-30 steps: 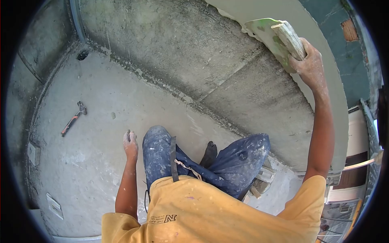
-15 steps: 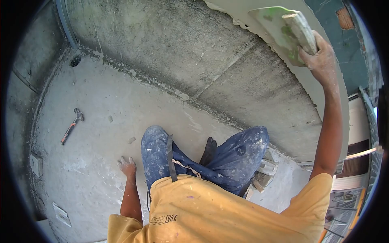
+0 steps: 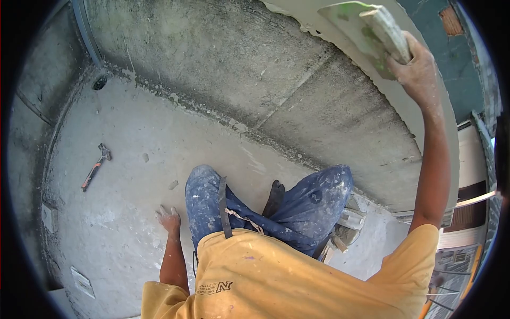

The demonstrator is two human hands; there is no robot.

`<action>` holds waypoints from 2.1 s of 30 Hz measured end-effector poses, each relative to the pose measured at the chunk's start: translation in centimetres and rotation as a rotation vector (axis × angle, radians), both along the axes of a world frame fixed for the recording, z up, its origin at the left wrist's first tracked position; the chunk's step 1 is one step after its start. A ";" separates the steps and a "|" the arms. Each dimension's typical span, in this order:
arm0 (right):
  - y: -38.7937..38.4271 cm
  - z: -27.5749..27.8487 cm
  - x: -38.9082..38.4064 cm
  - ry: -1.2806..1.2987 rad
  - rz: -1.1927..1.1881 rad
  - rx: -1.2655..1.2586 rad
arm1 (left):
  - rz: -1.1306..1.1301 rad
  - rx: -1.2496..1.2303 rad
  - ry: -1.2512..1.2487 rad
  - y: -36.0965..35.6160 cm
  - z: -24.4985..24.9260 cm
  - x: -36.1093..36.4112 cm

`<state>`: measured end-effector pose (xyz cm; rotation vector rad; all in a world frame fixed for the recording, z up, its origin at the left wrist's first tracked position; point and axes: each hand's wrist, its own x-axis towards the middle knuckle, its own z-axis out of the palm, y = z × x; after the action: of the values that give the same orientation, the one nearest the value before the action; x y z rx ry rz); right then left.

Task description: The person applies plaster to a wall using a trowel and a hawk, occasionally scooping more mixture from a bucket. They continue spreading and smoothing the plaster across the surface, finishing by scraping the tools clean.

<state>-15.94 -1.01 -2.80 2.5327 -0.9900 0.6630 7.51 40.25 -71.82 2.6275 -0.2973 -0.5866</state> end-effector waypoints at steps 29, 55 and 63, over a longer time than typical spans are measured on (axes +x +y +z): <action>-2.9 2.4 18.2 0.115 0.150 -0.086 | 0.230 0.429 0.437 3.0 0.7 7.5; -2.2 -2.0 33.4 0.193 0.227 -0.025 | 0.357 0.375 0.495 2.5 3.1 7.5; -1.1 3.0 36.8 0.158 0.346 -0.029 | 0.325 0.415 0.499 2.8 1.7 7.5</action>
<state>20.88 -2.14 0.20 2.7060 -0.4902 0.5513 15.04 43.04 -70.12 2.6950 0.4383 -1.2541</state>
